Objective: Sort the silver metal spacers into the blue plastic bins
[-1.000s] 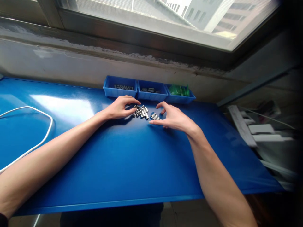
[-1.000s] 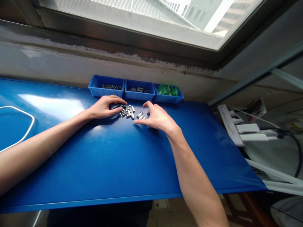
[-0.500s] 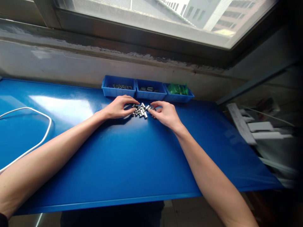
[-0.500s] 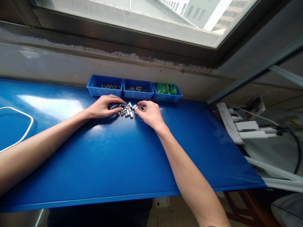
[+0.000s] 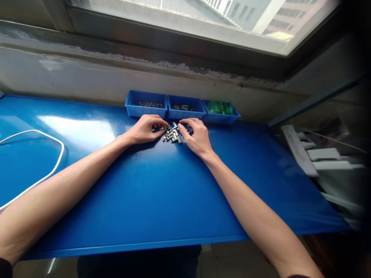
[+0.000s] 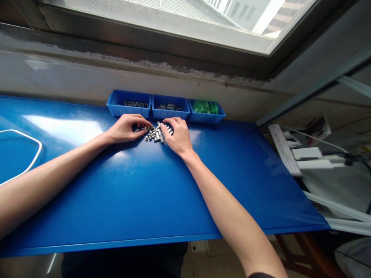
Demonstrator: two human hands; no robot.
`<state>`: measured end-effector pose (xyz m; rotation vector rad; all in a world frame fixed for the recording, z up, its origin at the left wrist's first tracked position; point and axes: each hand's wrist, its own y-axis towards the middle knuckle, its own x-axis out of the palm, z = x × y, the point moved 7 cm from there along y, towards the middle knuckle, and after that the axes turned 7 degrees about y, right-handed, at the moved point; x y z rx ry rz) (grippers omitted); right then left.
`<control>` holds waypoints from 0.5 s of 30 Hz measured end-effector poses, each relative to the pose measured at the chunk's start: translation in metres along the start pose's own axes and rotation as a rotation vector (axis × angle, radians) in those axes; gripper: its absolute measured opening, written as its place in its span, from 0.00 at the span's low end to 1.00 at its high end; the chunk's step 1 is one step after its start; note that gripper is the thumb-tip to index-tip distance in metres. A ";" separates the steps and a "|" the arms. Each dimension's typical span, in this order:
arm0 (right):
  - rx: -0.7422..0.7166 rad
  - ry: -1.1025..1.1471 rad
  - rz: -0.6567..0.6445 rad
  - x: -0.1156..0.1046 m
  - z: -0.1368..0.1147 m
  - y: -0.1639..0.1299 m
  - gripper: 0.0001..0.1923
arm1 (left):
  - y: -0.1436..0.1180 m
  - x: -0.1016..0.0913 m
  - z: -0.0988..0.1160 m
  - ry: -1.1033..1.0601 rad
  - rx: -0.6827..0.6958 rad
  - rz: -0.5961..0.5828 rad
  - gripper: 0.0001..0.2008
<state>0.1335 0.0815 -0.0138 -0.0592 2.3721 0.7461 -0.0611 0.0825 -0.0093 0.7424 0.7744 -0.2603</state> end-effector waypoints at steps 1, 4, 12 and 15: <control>-0.017 0.003 -0.009 0.001 0.000 0.000 0.12 | 0.000 0.000 -0.001 -0.007 -0.007 0.002 0.12; -0.039 0.015 -0.040 0.002 0.000 -0.001 0.12 | 0.000 0.000 -0.006 -0.058 -0.044 0.013 0.11; -0.011 0.065 -0.026 -0.001 0.002 -0.001 0.12 | -0.001 -0.007 -0.017 -0.281 -0.185 0.131 0.18; 0.011 0.075 -0.026 -0.001 0.005 -0.001 0.12 | -0.002 -0.008 -0.023 -0.397 -0.246 0.183 0.22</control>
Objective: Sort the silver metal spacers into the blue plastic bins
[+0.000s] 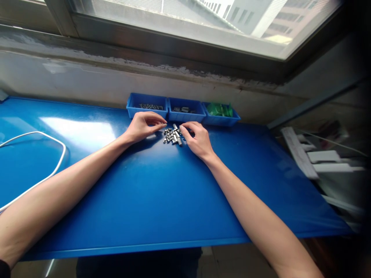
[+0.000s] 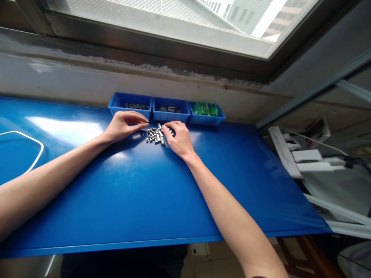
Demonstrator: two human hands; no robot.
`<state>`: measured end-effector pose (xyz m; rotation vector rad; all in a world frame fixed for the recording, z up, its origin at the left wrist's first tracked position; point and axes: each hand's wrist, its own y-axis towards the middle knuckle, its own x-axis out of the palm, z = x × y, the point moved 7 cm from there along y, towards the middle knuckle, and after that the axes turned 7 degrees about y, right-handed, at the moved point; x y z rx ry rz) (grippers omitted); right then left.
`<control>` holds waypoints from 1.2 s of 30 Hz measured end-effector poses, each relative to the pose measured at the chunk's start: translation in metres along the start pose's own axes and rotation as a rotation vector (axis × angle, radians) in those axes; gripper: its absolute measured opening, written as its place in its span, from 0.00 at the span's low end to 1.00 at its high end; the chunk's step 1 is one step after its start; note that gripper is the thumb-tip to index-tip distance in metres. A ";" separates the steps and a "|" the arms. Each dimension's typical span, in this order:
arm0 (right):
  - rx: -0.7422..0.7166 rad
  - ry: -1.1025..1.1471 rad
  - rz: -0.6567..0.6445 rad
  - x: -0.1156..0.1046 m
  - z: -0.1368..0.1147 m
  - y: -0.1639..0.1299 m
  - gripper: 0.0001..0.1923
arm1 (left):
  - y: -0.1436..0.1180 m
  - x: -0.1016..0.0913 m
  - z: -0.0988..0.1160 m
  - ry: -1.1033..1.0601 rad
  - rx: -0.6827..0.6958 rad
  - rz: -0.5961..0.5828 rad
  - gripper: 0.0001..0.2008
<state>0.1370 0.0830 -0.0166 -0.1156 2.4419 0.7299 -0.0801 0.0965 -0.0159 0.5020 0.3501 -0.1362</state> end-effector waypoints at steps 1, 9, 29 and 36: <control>0.005 0.002 -0.001 0.000 0.001 0.000 0.12 | 0.000 -0.001 -0.002 -0.033 -0.016 0.021 0.23; 0.021 0.002 -0.016 0.000 0.002 0.000 0.12 | 0.000 -0.010 -0.002 -0.091 -0.047 0.200 0.24; 0.016 -0.003 -0.028 0.000 0.000 0.000 0.11 | 0.002 -0.017 -0.004 -0.109 -0.065 0.362 0.19; -0.046 -0.058 -0.092 0.004 -0.006 -0.001 0.16 | -0.001 0.008 0.018 0.258 0.179 0.029 0.13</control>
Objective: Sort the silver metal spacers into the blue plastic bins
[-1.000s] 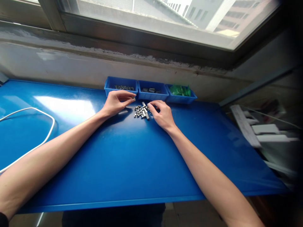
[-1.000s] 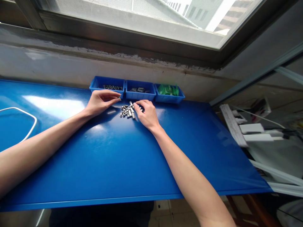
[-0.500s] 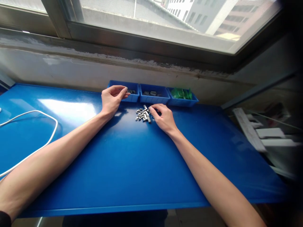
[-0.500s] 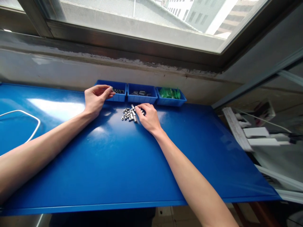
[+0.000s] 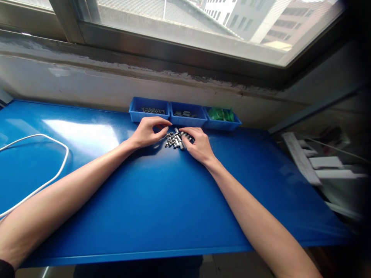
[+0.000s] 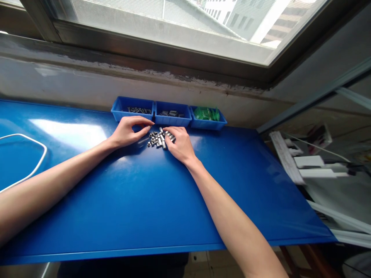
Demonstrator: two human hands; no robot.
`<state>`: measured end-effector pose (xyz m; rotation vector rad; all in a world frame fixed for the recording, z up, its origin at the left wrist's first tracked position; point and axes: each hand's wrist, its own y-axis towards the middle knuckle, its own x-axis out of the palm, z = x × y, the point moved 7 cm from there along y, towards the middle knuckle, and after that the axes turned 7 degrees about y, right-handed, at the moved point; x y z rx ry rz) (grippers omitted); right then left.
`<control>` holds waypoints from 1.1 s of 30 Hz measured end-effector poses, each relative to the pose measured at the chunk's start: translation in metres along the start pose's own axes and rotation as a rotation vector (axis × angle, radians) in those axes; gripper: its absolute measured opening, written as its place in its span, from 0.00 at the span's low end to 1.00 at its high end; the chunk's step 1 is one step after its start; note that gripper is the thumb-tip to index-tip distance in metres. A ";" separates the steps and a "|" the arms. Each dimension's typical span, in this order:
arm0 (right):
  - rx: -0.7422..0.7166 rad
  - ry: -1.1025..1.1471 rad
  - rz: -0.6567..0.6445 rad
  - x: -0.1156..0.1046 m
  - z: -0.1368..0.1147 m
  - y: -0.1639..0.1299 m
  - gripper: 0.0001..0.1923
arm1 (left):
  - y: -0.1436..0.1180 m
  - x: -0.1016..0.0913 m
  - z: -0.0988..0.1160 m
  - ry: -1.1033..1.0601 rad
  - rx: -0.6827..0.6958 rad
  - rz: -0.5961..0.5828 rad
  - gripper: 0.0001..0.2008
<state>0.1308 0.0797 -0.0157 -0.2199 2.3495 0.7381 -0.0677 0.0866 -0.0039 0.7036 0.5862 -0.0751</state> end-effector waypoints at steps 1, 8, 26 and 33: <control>-0.011 -0.012 -0.020 0.002 0.000 0.000 0.18 | 0.000 0.001 0.002 0.025 0.033 -0.025 0.13; -0.022 -0.095 -0.129 0.015 0.004 0.000 0.22 | 0.000 0.005 0.005 0.070 0.080 -0.093 0.15; -0.026 -0.102 0.013 0.007 -0.001 0.001 0.14 | 0.001 0.007 0.006 0.071 0.085 -0.101 0.14; -0.030 -0.063 0.063 0.002 -0.001 0.000 0.11 | 0.000 0.007 0.006 0.075 0.099 -0.104 0.14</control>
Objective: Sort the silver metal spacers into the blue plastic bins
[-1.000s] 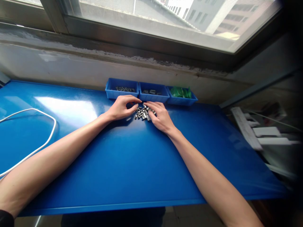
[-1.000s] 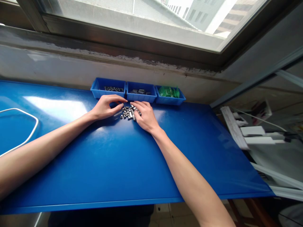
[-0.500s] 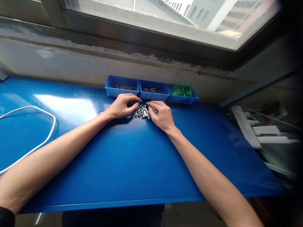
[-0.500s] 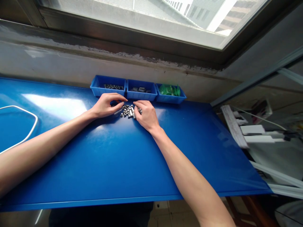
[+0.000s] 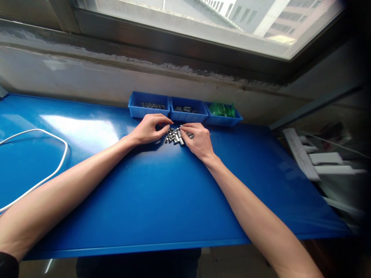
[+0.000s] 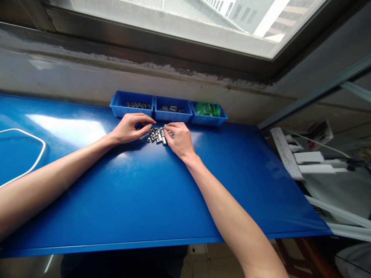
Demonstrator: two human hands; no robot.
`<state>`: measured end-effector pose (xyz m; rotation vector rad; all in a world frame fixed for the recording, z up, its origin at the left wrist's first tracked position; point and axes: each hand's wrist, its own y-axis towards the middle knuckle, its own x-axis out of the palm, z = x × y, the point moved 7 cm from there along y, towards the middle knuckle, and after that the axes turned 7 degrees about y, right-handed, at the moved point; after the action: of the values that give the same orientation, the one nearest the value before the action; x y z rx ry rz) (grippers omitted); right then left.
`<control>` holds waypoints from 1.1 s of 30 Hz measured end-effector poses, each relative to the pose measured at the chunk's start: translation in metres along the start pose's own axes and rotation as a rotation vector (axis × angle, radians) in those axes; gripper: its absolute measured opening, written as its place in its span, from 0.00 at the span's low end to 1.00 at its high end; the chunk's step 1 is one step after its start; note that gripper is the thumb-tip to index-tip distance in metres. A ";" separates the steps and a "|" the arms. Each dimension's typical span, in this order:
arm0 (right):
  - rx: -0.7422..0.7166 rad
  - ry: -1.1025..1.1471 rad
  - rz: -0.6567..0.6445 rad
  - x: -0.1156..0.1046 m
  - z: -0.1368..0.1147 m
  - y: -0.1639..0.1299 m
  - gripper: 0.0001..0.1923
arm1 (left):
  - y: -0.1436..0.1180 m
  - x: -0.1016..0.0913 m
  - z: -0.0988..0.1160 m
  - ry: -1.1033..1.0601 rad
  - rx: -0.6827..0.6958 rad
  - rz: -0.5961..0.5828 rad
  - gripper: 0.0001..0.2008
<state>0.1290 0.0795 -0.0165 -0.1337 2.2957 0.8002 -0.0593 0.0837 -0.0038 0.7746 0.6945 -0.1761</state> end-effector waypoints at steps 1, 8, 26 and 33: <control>-0.003 0.010 -0.002 0.000 0.000 0.000 0.11 | 0.000 0.000 0.000 0.001 0.006 0.002 0.14; -0.002 0.093 0.117 -0.012 -0.003 -0.003 0.11 | 0.000 0.000 0.000 0.012 -0.012 -0.008 0.14; 0.150 0.447 0.352 -0.031 0.018 0.047 0.12 | -0.002 0.006 0.009 -0.037 0.084 -0.131 0.12; 0.209 0.236 0.338 -0.038 0.016 0.031 0.07 | -0.002 0.007 0.008 -0.023 0.099 -0.109 0.12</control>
<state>0.1572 0.1090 0.0149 0.2760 2.6517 0.7328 -0.0507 0.0775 -0.0051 0.8282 0.7105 -0.3197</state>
